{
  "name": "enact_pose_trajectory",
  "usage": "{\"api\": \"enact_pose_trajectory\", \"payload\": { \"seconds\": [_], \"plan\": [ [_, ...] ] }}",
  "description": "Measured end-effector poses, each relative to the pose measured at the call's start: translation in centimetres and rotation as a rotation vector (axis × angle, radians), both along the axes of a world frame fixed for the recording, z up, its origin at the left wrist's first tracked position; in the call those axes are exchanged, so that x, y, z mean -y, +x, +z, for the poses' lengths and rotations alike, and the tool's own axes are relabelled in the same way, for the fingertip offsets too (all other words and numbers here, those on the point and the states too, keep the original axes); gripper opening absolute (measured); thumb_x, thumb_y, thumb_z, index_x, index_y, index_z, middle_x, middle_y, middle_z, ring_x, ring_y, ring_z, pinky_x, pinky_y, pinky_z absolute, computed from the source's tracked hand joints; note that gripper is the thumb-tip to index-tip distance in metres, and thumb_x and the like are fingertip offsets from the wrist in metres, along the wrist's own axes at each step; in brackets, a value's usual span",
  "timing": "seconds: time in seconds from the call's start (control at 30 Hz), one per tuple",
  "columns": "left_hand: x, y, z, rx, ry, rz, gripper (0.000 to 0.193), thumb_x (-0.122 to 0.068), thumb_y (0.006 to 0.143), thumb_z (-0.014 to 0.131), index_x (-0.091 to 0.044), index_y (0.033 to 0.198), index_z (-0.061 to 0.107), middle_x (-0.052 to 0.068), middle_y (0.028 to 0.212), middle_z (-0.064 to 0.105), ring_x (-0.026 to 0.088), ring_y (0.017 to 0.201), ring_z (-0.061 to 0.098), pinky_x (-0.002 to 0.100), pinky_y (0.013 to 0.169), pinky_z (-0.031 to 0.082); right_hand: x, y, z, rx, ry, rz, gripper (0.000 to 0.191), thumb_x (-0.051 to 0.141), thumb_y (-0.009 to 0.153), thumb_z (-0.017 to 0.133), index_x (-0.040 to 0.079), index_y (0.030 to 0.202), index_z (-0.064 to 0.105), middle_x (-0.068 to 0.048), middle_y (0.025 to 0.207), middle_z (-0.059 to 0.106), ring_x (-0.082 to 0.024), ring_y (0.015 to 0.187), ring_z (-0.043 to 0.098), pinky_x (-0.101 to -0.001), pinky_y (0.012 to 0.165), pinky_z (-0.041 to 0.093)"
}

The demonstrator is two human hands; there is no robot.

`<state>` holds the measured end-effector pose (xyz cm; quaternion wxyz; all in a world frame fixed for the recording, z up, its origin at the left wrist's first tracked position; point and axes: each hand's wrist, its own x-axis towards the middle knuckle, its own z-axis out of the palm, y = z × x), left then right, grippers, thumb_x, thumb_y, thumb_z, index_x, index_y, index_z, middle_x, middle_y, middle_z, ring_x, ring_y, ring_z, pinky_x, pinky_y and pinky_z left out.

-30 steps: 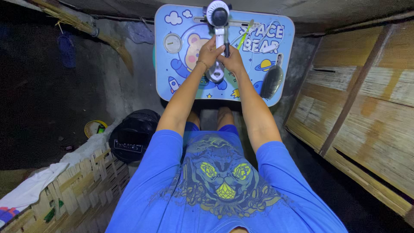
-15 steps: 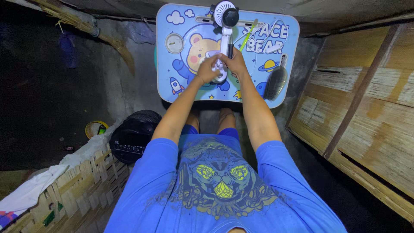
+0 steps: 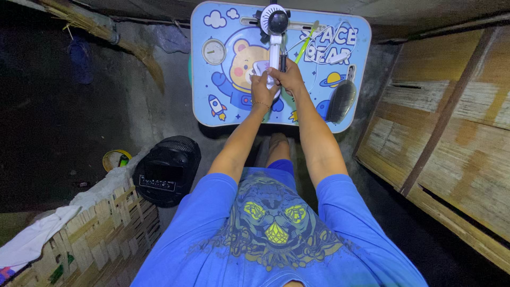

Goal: The person lies on a bed with a small white clip-on fan on a lap desk and uses a screwdriver to unscrew and open the fan's housing, manipulating its parts. Near the end they set the fan aside and pick up a plastic bottle.

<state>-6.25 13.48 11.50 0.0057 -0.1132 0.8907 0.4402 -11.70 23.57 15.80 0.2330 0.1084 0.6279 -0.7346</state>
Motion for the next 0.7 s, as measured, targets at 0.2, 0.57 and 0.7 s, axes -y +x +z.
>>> {"api": "enact_pose_trajectory", "payload": {
  "seconds": [0.2, 0.57, 0.7],
  "plan": [
    [-0.57, 0.37, 0.22, -0.103, 0.011, 0.12, 0.041, -0.02, 0.076, 0.087, -0.007, 0.112, 0.071, 0.013, 0.1, 0.064, 0.035, 0.093, 0.064, 0.045, 0.082, 0.054, -0.1, -0.86, -0.02, 0.052, -0.006, 0.004, 0.02, 0.005, 0.088, 0.081, 0.002, 0.095, 0.063, -0.001, 0.071, 0.06, -0.009, 0.054, 0.054, -0.0258, 0.048, 0.042],
    [-0.18, 0.37, 0.05, -0.109, -0.114, 0.11, 0.047, -0.021, 0.071, 0.083, -0.002, 0.112, 0.071, 0.015, 0.102, 0.061, 0.036, 0.097, 0.061, 0.048, 0.085, 0.05, 0.37, -0.69, -0.69, 0.147, 0.014, -0.064, 0.019, 0.013, 0.091, 0.08, 0.001, 0.092, 0.065, -0.003, 0.072, 0.064, -0.009, 0.055, 0.056, -0.0254, 0.049, 0.045],
    [-0.2, 0.69, -0.35, -0.105, -0.116, 0.096, 0.046, -0.021, 0.074, 0.082, -0.002, 0.114, 0.07, 0.016, 0.103, 0.059, 0.037, 0.099, 0.059, 0.048, 0.086, 0.048, 0.44, -0.76, -0.6, 0.171, 0.159, -0.012, 0.024, 0.021, 0.091, 0.079, 0.001, 0.088, 0.066, -0.003, 0.069, 0.063, -0.01, 0.053, 0.055, -0.0277, 0.047, 0.042]
  ]
}}
